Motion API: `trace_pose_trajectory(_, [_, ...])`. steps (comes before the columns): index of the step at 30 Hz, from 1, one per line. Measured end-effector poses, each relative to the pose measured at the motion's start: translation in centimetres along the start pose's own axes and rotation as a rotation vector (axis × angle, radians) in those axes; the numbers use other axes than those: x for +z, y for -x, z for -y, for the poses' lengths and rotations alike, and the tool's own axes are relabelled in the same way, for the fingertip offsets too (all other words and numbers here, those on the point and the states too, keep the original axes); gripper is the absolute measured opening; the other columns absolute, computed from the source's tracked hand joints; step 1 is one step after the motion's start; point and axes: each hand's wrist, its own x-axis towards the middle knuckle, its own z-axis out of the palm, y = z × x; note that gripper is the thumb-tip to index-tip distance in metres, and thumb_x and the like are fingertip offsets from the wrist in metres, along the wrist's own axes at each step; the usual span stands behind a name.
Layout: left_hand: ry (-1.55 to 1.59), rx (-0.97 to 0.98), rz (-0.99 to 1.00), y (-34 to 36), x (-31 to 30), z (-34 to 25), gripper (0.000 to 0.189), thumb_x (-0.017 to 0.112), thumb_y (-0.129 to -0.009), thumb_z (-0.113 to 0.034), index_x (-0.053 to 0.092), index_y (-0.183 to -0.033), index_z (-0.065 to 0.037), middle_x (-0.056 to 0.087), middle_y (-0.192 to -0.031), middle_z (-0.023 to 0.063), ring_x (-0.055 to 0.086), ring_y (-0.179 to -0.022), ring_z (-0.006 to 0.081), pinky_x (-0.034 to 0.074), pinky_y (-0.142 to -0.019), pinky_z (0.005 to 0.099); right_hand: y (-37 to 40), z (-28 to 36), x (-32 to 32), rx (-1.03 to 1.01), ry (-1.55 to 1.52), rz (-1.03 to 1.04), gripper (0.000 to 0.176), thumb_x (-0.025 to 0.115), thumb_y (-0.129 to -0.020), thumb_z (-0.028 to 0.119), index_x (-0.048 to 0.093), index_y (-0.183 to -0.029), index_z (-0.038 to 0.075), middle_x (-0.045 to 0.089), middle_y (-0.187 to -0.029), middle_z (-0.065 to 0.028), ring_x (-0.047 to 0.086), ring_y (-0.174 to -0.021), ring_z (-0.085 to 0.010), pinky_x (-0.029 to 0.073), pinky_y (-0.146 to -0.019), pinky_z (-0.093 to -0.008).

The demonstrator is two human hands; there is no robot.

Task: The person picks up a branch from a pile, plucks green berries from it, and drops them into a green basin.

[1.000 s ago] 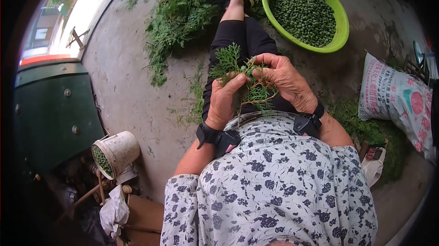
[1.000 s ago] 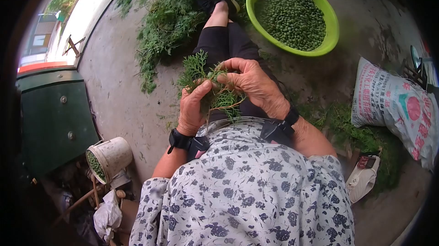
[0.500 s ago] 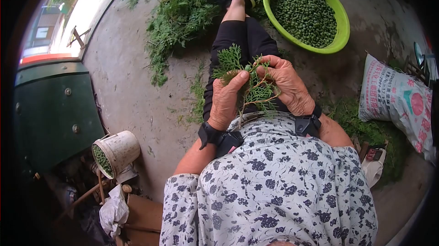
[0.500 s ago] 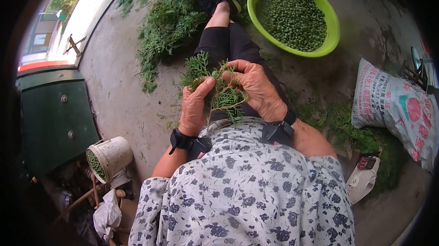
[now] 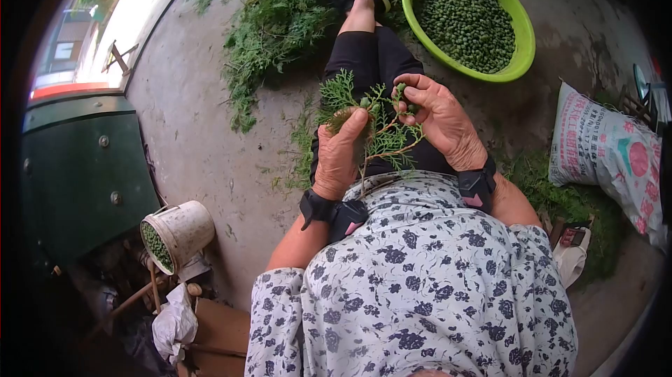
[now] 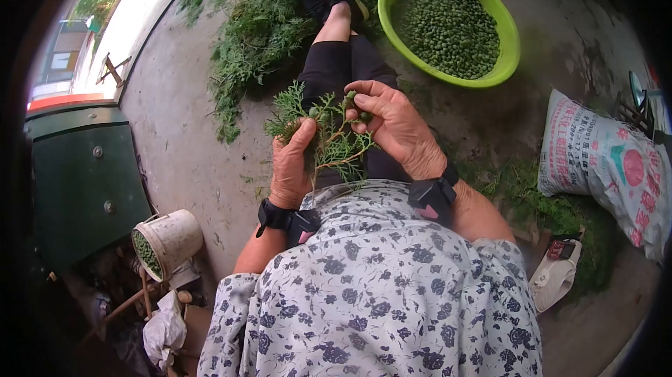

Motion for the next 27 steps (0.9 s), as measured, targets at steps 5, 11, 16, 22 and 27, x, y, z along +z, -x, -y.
trace_pose_trajectory(5, [0.011,-0.007,-0.015,0.2,0.3,0.0,0.010,0.065,-0.086,-0.013,0.064,-0.091,-0.004,0.063,-0.080,0.0008,0.057,-0.069,0.0093,0.047,-0.064,0.0235,0.2,-0.3,0.0,0.005,0.037,-0.022,0.020,0.056,-0.088,0.008,0.057,-0.107,0.001,0.061,-0.089,-0.0035,0.057,-0.074,-0.0099,0.044,-0.061,-0.0217])
trace_pose_trajectory(11, [-0.184,0.024,-0.045,-0.2,0.2,-0.2,0.014,0.067,-0.085,-0.014,0.066,-0.092,-0.002,0.065,-0.083,0.0007,0.058,-0.070,0.0079,0.047,-0.066,0.0216,0.4,-0.4,0.2,-0.007,0.061,-0.082,0.018,0.061,-0.085,0.003,0.063,-0.103,0.001,0.063,-0.082,-0.0021,0.057,-0.068,-0.0075,0.046,-0.060,-0.0197])
trace_pose_trajectory(16, [-0.257,0.092,0.015,-0.4,0.9,0.0,0.015,0.067,-0.084,-0.010,0.067,-0.096,-0.001,0.066,-0.087,0.0006,0.058,-0.074,0.0067,0.047,-0.068,0.0211,0.7,-0.4,1.5,-0.019,0.176,-0.095,0.018,0.064,-0.083,0.002,0.066,-0.100,-0.001,0.066,-0.085,-0.0035,0.060,-0.074,-0.0071,0.048,-0.067,-0.0191])
trace_pose_trajectory(22, [-0.264,0.097,0.054,-0.2,1.2,-0.4,0.016,0.068,-0.083,-0.007,0.067,-0.097,0.000,0.066,-0.089,0.0018,0.060,-0.078,0.0072,0.048,-0.070,0.0203,0.5,-0.8,1.4,-0.049,0.255,-0.090,0.019,0.065,-0.081,0.001,0.065,-0.100,-0.001,0.066,-0.091,-0.0056,0.060,-0.080,-0.0090,0.049,-0.074,-0.0205])
trace_pose_trajectory(27, [-0.284,0.086,0.054,-0.2,1.6,-0.4,0.018,0.069,-0.081,-0.004,0.066,-0.099,0.000,0.067,-0.089,0.0028,0.060,-0.078,0.0074,0.049,-0.070,0.0203,0.6,-1.0,1.6,-0.057,0.247,-0.108,0.019,0.065,-0.082,0.001,0.065,-0.101,-0.001,0.066,-0.093,-0.0062,0.060,-0.083,-0.0101,0.048,-0.077,-0.0212])
